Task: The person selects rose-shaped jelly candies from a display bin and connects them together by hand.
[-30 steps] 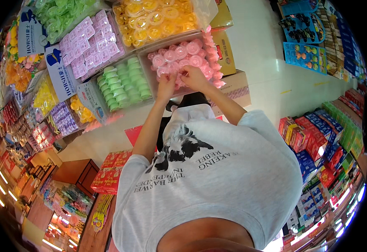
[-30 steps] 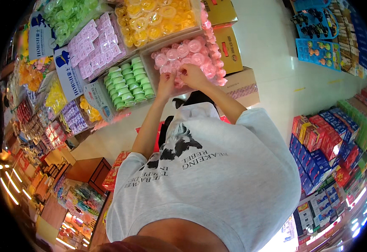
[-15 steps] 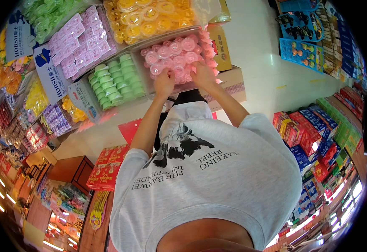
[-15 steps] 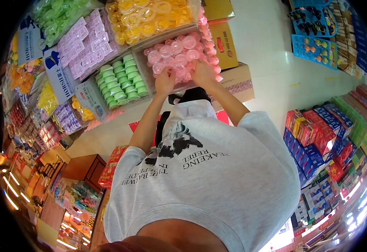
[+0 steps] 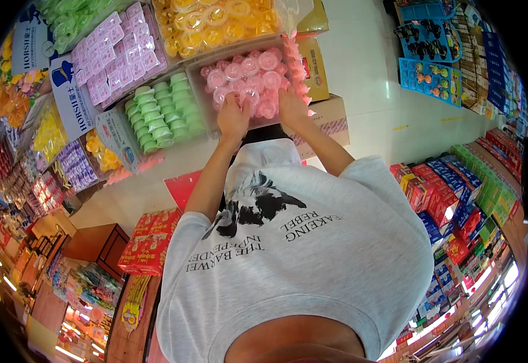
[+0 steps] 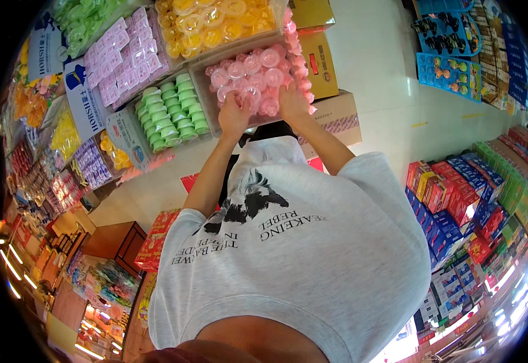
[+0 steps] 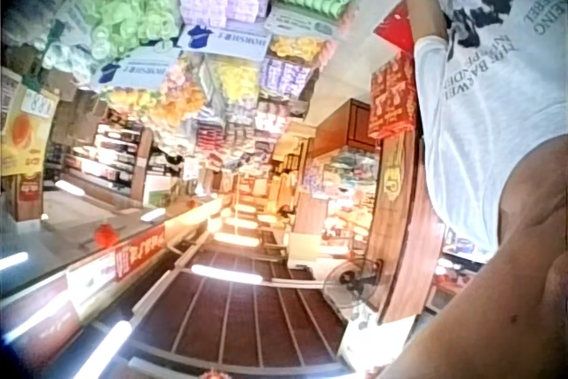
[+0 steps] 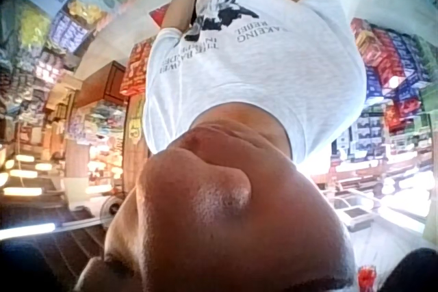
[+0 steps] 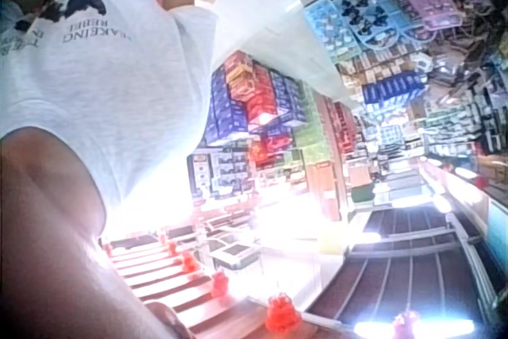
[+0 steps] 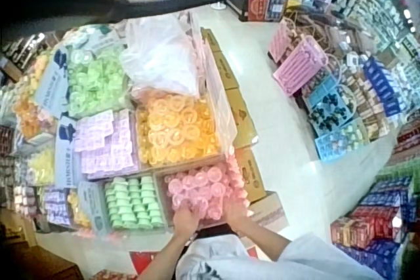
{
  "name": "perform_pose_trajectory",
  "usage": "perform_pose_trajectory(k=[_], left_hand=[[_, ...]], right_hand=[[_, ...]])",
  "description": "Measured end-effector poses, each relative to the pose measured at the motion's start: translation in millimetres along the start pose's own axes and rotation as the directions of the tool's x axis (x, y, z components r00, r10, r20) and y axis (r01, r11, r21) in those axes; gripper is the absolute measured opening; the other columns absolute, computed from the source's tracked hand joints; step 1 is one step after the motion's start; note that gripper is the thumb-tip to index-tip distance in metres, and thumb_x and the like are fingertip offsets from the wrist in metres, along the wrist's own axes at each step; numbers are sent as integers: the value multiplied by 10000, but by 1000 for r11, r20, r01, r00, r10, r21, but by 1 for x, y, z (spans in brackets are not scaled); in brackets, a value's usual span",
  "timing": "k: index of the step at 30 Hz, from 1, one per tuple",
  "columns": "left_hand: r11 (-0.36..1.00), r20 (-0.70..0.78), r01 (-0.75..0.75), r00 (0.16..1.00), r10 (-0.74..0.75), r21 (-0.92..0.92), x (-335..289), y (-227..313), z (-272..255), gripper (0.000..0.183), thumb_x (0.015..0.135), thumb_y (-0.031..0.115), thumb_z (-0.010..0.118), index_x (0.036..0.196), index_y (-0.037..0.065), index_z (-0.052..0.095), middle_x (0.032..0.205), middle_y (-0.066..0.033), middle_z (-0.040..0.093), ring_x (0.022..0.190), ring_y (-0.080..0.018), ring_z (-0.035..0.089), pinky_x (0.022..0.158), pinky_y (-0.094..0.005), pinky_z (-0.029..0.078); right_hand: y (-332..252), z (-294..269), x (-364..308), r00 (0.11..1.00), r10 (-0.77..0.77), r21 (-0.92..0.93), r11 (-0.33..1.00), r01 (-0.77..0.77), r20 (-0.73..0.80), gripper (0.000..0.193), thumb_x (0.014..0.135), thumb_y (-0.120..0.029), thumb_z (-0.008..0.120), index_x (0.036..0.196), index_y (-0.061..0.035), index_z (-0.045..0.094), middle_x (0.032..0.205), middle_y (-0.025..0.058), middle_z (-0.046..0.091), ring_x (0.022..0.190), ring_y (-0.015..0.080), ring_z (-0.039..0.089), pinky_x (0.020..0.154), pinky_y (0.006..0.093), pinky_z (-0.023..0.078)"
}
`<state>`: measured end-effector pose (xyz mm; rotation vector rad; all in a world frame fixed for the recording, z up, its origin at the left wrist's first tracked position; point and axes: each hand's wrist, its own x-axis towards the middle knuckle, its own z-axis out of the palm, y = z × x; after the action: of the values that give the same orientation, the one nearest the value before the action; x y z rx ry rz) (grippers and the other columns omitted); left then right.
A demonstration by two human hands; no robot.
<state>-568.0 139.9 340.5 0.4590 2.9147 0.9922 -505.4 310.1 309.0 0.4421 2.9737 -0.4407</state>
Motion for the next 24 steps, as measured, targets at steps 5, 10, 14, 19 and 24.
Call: perform_pose_trajectory(k=[5,10,14,19,24], left_hand=[[982,223,-190,958,181,15,-11,7,7,264,895,305,596,984,58,625,836,-146,669,728,-346,654,664,-457,511],[974,278,-228,935,220,-6,-31,3,23,218,876,267,621,950,65,654,750,-113,663,682,-294,650,612,-414,497],[949,211,-279,928,306,-146,-49,-3,21,176,878,221,627,963,68,649,768,-107,661,669,-286,639,607,-398,493],[966,146,-194,965,220,-172,-78,-27,-8,162,878,205,628,975,75,629,832,-123,671,706,-314,643,637,-404,505],[976,104,-74,990,97,-204,-115,-50,-28,171,879,197,632,997,74,639,841,-119,678,716,-302,653,642,-394,510]], right_hand=[[-2,-2,0,1000,-10,149,989,12,-12,265,807,-116,642,1036,-48,528,1110,172,505,984,374,610,730,469,545],[3,24,7,985,-44,143,987,69,-167,331,800,-150,652,1082,-41,514,1159,197,488,979,394,612,739,493,537],[13,45,21,994,-63,158,984,77,-89,399,790,-174,666,1122,-38,491,1185,206,485,1024,405,597,759,490,536],[1,9,5,988,-153,237,959,156,-29,589,748,-226,714,1199,23,429,1215,240,477,1057,421,562,816,491,516],[-17,-17,-22,984,-162,135,979,152,68,583,761,-265,694,1209,18,449,1206,254,509,1051,431,577,816,503,514]])
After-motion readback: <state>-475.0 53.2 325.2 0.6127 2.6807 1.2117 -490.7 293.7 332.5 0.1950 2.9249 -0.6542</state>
